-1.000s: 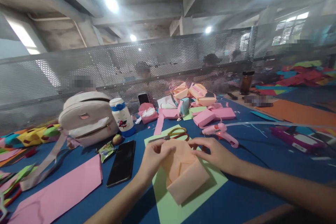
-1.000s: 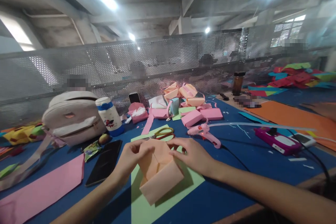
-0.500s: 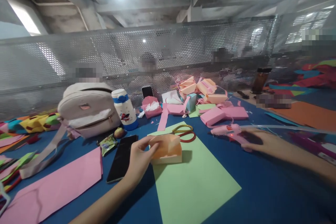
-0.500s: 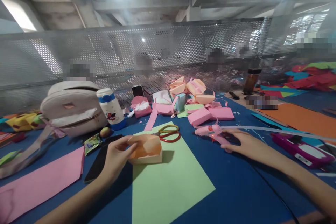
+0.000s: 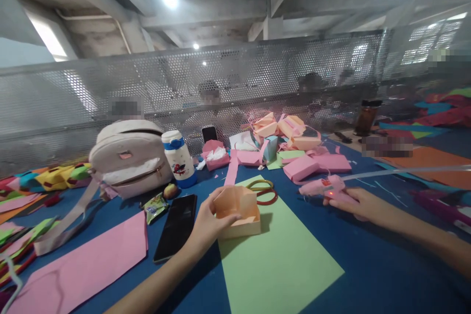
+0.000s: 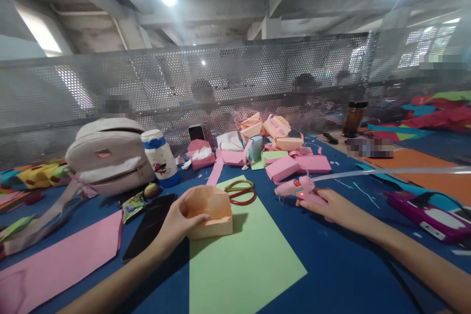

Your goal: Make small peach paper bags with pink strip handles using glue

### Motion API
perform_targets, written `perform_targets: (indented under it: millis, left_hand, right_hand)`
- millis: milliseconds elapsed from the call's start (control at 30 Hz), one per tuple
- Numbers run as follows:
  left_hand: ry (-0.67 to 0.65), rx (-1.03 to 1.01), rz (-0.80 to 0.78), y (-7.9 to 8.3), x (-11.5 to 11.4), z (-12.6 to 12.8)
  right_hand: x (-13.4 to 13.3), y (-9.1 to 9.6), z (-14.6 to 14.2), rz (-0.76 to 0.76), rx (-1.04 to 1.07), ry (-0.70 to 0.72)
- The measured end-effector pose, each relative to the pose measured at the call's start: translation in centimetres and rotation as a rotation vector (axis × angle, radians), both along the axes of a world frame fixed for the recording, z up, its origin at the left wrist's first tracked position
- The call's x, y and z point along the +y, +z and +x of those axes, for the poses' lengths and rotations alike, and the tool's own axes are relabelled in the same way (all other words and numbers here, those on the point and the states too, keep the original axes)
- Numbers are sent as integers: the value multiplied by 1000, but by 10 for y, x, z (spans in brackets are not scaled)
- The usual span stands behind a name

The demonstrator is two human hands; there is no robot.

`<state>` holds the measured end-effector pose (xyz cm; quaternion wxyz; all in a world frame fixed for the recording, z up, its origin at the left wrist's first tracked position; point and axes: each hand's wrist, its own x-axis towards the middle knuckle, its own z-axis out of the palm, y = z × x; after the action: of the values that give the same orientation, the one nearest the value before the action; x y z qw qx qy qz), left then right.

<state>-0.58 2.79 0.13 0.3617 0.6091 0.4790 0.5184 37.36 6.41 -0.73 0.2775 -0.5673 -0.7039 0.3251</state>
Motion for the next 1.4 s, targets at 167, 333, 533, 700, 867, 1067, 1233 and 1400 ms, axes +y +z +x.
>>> perform_targets:
  millis: [167, 333, 533, 700, 867, 1067, 1233, 1400]
  left_hand:
    - [161, 124, 64, 0, 3, 12]
    - [176, 83, 107, 0, -2, 10]
    - [181, 155, 265, 0, -17, -7]
    - [195, 168, 263, -2, -23, -10]
    - [160, 158, 314, -4, -23, -8]
    - [128, 176, 405, -5, -28, -12]
    - [109, 216, 459, -1, -31, -13]
    - [133, 234, 492, 1, -29, -14]
  right_hand:
    - [-10, 14, -21, -76, 69, 78]
    - [-15, 33, -52, -56, 156, 210]
    - [-24, 41, -86, -61, 288, 298]
    - [-29, 35, -106, -62, 360, 443]
    - [-28, 21, -109, -54, 384, 436]
    - [-27, 10, -102, -51, 381, 461]
    - [-26, 5, -99, -3, 342, 427]
    - [-26, 4, -99, 50, 311, 420]
